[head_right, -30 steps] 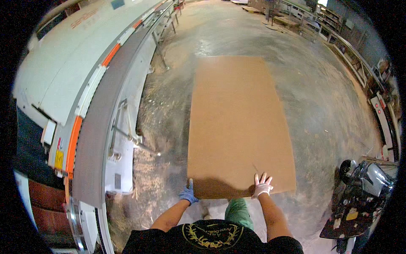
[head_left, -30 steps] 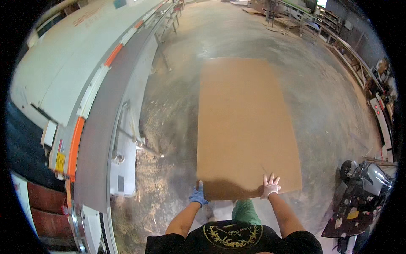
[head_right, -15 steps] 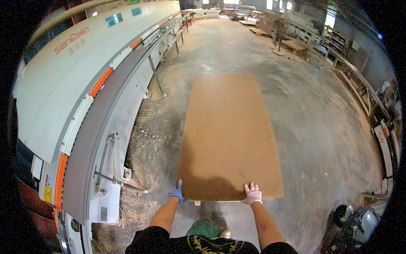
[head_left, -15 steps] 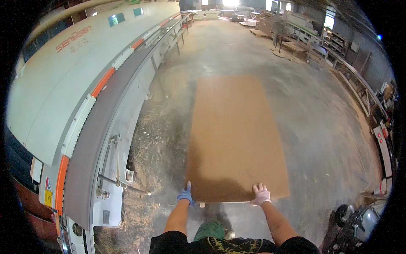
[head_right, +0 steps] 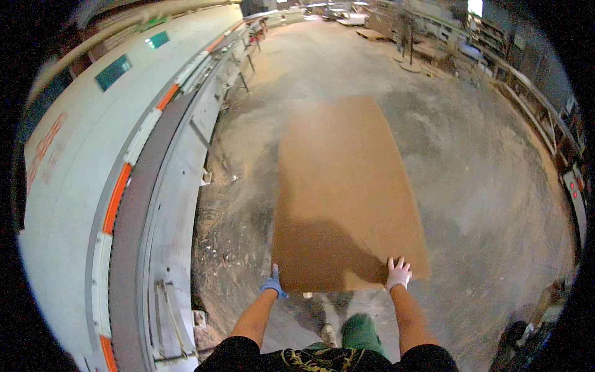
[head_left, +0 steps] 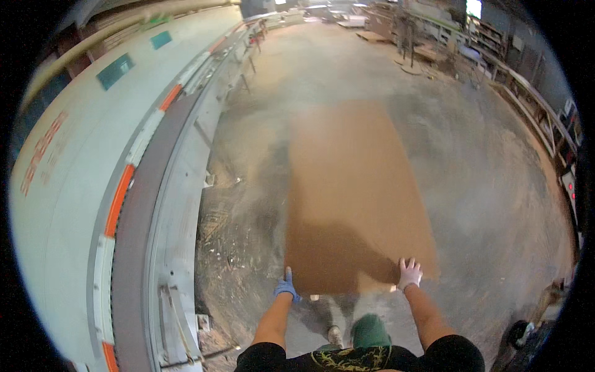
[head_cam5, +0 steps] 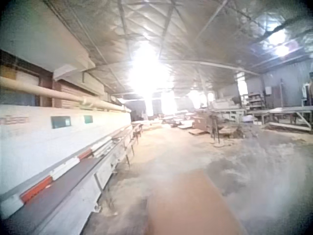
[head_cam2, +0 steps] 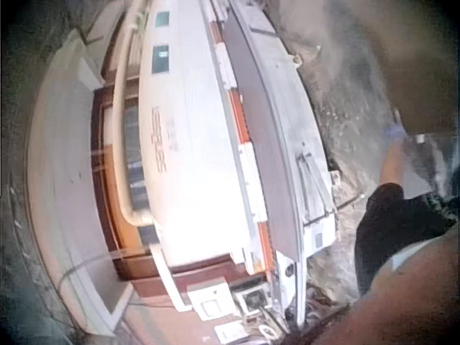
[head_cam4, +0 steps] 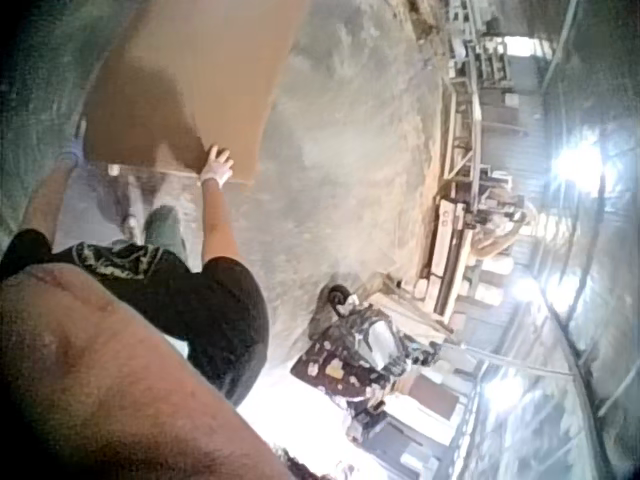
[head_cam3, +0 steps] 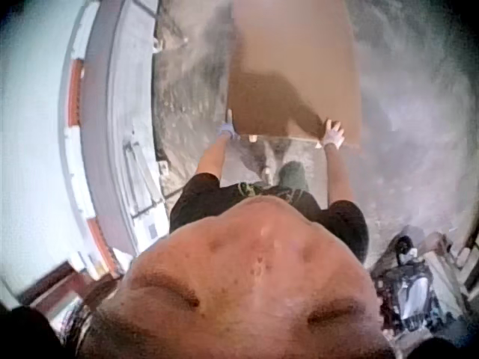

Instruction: The person picks up a large gray sheet, carries it across the workshop, and places it on a workbench. They then use a small orange tool to rub the surface of the sheet and later move the sheet to a machine before returning it to the bench.

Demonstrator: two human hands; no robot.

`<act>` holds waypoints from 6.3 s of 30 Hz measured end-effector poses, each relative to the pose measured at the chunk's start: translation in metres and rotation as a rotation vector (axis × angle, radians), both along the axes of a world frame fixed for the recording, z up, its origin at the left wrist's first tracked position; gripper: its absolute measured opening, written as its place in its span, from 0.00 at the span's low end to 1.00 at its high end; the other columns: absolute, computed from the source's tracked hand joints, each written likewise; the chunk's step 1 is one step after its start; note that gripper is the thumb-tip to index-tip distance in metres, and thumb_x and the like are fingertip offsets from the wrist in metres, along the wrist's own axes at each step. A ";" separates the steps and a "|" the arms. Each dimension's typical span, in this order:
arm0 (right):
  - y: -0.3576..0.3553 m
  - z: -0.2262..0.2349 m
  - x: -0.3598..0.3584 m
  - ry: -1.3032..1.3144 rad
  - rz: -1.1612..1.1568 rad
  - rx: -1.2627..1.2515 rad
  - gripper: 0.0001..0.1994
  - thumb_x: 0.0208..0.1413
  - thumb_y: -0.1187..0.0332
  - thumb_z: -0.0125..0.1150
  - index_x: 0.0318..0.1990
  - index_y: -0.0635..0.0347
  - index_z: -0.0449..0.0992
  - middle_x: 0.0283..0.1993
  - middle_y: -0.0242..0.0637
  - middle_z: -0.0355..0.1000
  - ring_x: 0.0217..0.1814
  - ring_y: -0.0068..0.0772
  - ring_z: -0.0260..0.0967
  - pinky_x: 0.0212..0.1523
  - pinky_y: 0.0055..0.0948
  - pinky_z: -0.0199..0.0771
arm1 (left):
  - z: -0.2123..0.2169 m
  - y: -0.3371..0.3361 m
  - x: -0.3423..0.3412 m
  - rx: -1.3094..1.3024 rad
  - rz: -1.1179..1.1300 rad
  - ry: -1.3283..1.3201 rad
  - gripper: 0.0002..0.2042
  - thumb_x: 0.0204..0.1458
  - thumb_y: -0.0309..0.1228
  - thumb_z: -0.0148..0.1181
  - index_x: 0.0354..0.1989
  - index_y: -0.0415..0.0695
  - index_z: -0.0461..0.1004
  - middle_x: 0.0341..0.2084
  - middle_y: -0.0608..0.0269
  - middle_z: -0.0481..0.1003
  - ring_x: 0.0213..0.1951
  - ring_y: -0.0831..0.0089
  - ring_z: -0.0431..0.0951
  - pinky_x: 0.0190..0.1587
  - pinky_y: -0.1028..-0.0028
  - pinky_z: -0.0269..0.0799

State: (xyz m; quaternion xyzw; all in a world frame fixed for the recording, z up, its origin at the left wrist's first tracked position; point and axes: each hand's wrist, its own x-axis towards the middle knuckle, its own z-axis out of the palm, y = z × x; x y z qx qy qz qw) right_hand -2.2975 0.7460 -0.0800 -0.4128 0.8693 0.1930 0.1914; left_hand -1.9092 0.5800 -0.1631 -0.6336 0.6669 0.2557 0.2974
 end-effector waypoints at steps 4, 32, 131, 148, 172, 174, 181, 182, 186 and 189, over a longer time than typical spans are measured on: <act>-0.132 -0.015 -0.053 0.015 0.054 0.025 0.56 0.25 0.51 0.73 0.64 0.39 0.41 0.67 0.46 0.39 0.66 0.55 0.42 0.54 0.49 0.61 | -0.028 -0.136 -0.043 -0.031 0.065 0.063 0.66 0.28 0.47 0.72 0.60 0.63 0.13 0.59 0.43 0.52 0.58 0.49 0.59 0.58 0.59 0.58; -1.136 -0.017 -0.493 0.012 -0.067 0.026 0.51 0.31 0.67 0.71 0.64 0.35 0.44 0.68 0.45 0.39 0.63 0.54 0.48 0.52 0.46 0.62 | -0.074 -1.162 -0.500 0.029 -0.072 0.073 0.66 0.30 0.49 0.70 0.58 0.54 0.08 0.63 0.49 0.44 0.61 0.59 0.54 0.62 0.63 0.51; -5.139 -0.152 -1.821 0.018 0.436 0.195 0.50 0.37 0.39 0.61 0.65 0.50 0.42 0.63 0.57 0.50 0.56 0.46 0.62 0.47 0.40 0.64 | -0.129 -5.039 -1.842 -0.159 -0.127 -0.029 0.46 0.44 0.64 0.40 0.66 0.48 0.34 0.65 0.47 0.30 0.64 0.47 0.22 0.60 0.46 0.16; -5.772 -0.170 -1.975 0.059 0.392 0.199 0.49 0.40 0.40 0.58 0.65 0.54 0.42 0.62 0.56 0.51 0.55 0.46 0.63 0.47 0.41 0.64 | -0.148 -5.700 -1.995 -0.199 -0.230 0.010 0.45 0.45 0.65 0.37 0.65 0.47 0.34 0.65 0.54 0.31 0.65 0.48 0.23 0.59 0.43 0.17; -6.570 -0.175 -2.198 0.015 0.369 0.160 0.47 0.41 0.44 0.60 0.65 0.49 0.42 0.63 0.51 0.50 0.58 0.45 0.60 0.51 0.41 0.63 | -0.148 -6.531 -2.222 -0.185 -0.319 0.006 0.47 0.43 0.66 0.38 0.65 0.47 0.35 0.65 0.54 0.34 0.65 0.49 0.24 0.60 0.45 0.17; -6.632 -0.177 -2.215 -0.012 0.279 0.185 0.47 0.39 0.44 0.61 0.65 0.48 0.42 0.65 0.50 0.46 0.59 0.45 0.58 0.54 0.43 0.60 | -0.147 -6.588 -2.247 -0.162 -0.269 -0.005 0.47 0.44 0.66 0.38 0.65 0.47 0.35 0.65 0.52 0.34 0.65 0.50 0.24 0.61 0.46 0.18; -6.835 -0.159 -2.287 -0.036 0.182 0.139 0.48 0.39 0.44 0.61 0.65 0.47 0.42 0.67 0.49 0.42 0.61 0.45 0.55 0.55 0.44 0.59 | -0.117 -6.797 -2.337 -0.049 -0.272 0.006 0.47 0.42 0.68 0.38 0.66 0.51 0.35 0.64 0.44 0.30 0.65 0.46 0.25 0.61 0.47 0.20; -6.854 -0.163 -2.297 -0.032 0.196 0.140 0.47 0.40 0.44 0.60 0.65 0.47 0.42 0.67 0.49 0.42 0.60 0.45 0.56 0.55 0.43 0.60 | -0.118 -6.815 -2.347 -0.028 -0.270 0.017 0.47 0.42 0.68 0.37 0.66 0.50 0.35 0.64 0.44 0.30 0.65 0.46 0.25 0.61 0.47 0.19; -6.957 -0.170 -2.328 -0.016 0.228 0.184 0.46 0.41 0.44 0.59 0.65 0.47 0.41 0.67 0.48 0.42 0.60 0.44 0.56 0.53 0.40 0.61 | -0.156 -6.908 -2.376 -0.122 -0.275 0.018 0.46 0.44 0.66 0.37 0.65 0.48 0.35 0.64 0.46 0.30 0.65 0.47 0.23 0.60 0.47 0.16; -7.035 -0.173 -2.355 -0.030 0.207 0.194 0.47 0.41 0.44 0.59 0.66 0.47 0.41 0.67 0.47 0.42 0.61 0.44 0.56 0.53 0.41 0.62 | -0.169 -6.980 -2.400 -0.149 -0.242 0.003 0.46 0.44 0.66 0.36 0.65 0.46 0.34 0.65 0.47 0.31 0.65 0.49 0.22 0.60 0.46 0.14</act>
